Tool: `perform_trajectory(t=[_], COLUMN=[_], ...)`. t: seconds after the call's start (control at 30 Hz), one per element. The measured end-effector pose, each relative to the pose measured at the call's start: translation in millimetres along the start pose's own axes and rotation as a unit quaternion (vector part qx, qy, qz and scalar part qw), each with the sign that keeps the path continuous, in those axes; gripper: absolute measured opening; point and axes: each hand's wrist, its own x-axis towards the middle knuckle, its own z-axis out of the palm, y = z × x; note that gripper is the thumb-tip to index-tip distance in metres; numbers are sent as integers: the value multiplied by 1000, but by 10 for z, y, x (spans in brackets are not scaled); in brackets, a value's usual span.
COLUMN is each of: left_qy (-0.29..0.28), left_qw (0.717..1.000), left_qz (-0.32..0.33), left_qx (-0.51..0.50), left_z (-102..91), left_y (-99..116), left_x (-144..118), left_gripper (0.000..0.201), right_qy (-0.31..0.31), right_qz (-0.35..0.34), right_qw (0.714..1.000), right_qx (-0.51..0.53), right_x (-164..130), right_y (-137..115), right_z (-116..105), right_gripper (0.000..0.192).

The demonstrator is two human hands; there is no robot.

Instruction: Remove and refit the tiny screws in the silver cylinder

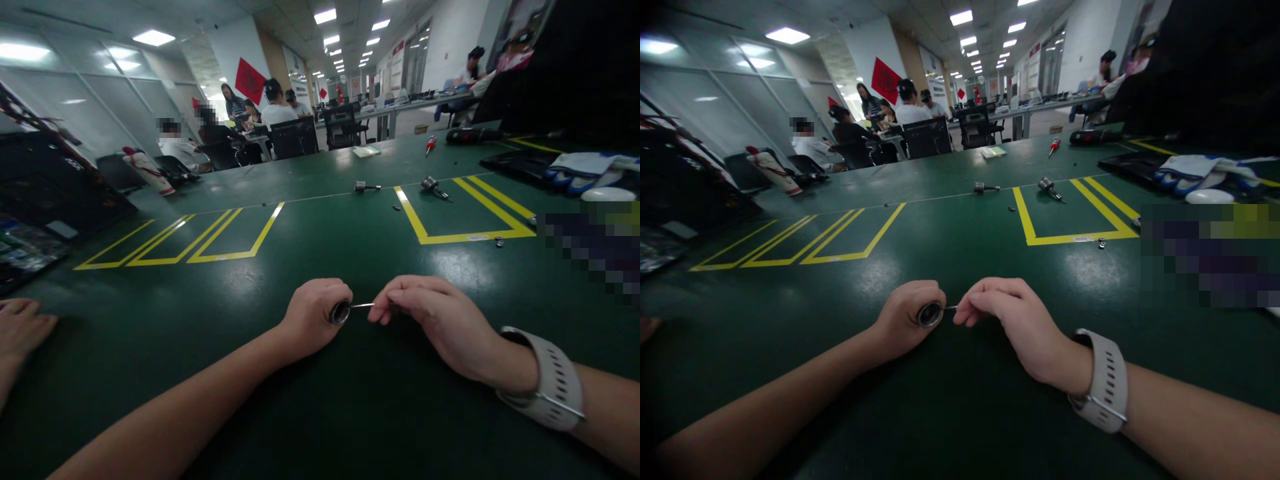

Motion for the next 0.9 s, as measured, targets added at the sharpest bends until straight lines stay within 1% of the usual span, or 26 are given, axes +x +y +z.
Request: perform_trajectory(t=[0.07, 0.1, 0.17, 0.23, 0.3, 0.4, 0.47, 0.53, 0.6, 0.67, 0.73, 0.8, 0.9], left_qy=[22, 35, 53, 62, 66, 63, 51, 34, 20, 14, 18, 31, 52], left_qw=[999, 997, 994, 992, 992, 994, 997, 998, 999, 1000, 1000, 998, 993], left_qz=[-9, -14, -24, -34, -47, -62, -58, -44, -29, -21, -19, -21, -27], left_qx=[-45, -65, -95, -105, -95, -58, -29, -2, 18, 17, -10, -50, -99], left_z=[2, 2, 3, 6, 10, 17, 14, 4, -8, -17, -16, -8, 7], left_y=[-25, -35, -49, -57, -60, -55, -39, -15, 4, 8, -6, -32, -63], left_x=[4, 7, 15, 20, 19, 13, 11, 10, 10, 9, 9, 12, 23], left_gripper=[9, 10, 12, 12, 12, 10, 10, 11, 12, 12, 11, 11, 13], right_qy=[6, 4, -3, 1, 16, 28, 20, 8, -1, -1, 5, 6, -4], right_qz=[33, 47, 60, 53, 20, -38, -47, -39, -29, -4, 35, 71, 89], right_qw=[995, 991, 986, 986, 993, 999, 994, 991, 995, 1000, 997, 989, 981], right_qx=[99, 128, 157, 156, 113, -20, -99, -129, -99, -24, 63, 130, 175], right_x=[41, 51, 53, 35, 4, -43, -60, -58, -39, -11, 16, 38, 55], right_y=[46, 63, 80, 80, 69, 43, 24, 14, 16, 28, 44, 55, 58], right_z=[-6, -2, 12, 25, 36, 51, 64, 71, 68, 52, 31, 14, 12], right_gripper=[22, 22, 22, 23, 22, 22, 22, 22, 22, 23, 23, 24, 23])
